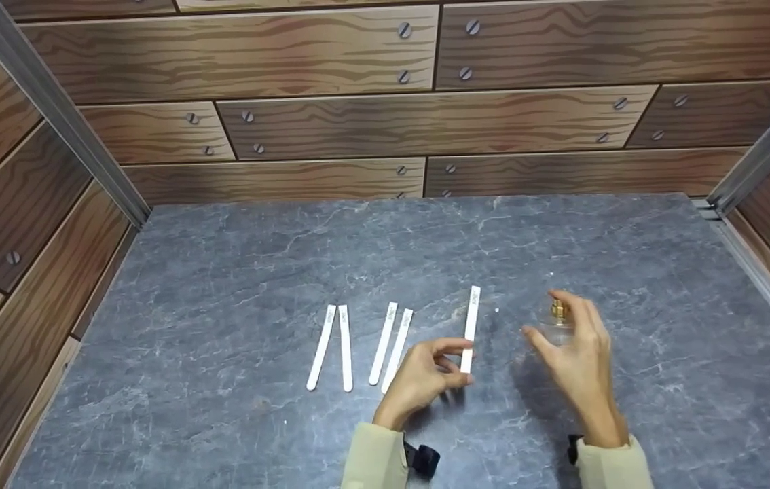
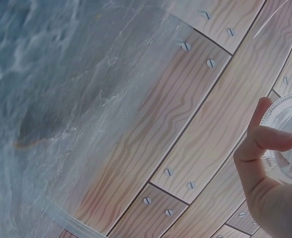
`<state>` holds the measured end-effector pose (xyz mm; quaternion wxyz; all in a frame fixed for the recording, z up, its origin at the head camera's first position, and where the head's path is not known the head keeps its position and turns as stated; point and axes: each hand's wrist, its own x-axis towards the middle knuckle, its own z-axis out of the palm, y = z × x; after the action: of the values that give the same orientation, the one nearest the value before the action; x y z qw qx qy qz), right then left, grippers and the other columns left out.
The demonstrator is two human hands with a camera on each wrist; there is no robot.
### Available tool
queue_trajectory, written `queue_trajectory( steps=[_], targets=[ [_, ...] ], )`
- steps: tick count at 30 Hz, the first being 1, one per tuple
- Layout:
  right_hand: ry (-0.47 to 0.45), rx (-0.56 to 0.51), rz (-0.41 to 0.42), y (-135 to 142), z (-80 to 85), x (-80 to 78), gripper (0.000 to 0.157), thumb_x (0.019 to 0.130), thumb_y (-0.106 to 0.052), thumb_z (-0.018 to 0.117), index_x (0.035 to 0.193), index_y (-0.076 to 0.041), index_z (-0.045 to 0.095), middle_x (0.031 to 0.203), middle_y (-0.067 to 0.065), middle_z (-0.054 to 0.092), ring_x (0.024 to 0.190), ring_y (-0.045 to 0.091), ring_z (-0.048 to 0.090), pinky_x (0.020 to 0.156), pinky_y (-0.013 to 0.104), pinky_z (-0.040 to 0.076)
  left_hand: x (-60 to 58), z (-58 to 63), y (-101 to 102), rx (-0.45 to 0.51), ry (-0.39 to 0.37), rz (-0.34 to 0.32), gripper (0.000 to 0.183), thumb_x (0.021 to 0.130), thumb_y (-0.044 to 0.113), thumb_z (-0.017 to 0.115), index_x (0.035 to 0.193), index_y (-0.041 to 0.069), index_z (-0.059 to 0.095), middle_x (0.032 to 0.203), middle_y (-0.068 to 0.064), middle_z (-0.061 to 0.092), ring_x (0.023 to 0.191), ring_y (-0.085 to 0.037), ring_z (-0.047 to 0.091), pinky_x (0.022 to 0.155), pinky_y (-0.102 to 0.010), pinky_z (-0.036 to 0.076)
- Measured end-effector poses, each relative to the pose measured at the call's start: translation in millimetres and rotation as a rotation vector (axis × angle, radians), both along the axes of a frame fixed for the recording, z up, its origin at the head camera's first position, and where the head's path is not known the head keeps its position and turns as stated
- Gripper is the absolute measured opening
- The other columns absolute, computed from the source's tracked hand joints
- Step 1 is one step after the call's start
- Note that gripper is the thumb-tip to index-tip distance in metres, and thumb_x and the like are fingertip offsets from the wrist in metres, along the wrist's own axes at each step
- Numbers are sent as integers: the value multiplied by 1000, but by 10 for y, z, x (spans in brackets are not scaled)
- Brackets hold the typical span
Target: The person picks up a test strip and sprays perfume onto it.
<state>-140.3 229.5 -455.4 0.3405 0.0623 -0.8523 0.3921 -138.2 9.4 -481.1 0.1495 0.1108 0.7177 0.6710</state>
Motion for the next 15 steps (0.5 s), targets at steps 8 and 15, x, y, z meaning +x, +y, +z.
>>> queue_trajectory(
  steps=[8,15],
  targets=[
    [-2,-20,2,30,2,1,62,62,13,89,119,9,62,99,21,63,87,18,55,81,12,41,-116,41,36,-6,30,49,47,78,-11,78,123,-4,69,112,-11,69,75,-11,65,65,-22,54],
    [10,-14,-1,59,-6,-8,62,62,14,88,118,10,62,100,22,63,87,16,54,80,12,41,-248,59,67,-10,71,85,43,79,-12,76,121,-7,69,109,-14,71,72,-8,60,63,-18,50]
  ],
)
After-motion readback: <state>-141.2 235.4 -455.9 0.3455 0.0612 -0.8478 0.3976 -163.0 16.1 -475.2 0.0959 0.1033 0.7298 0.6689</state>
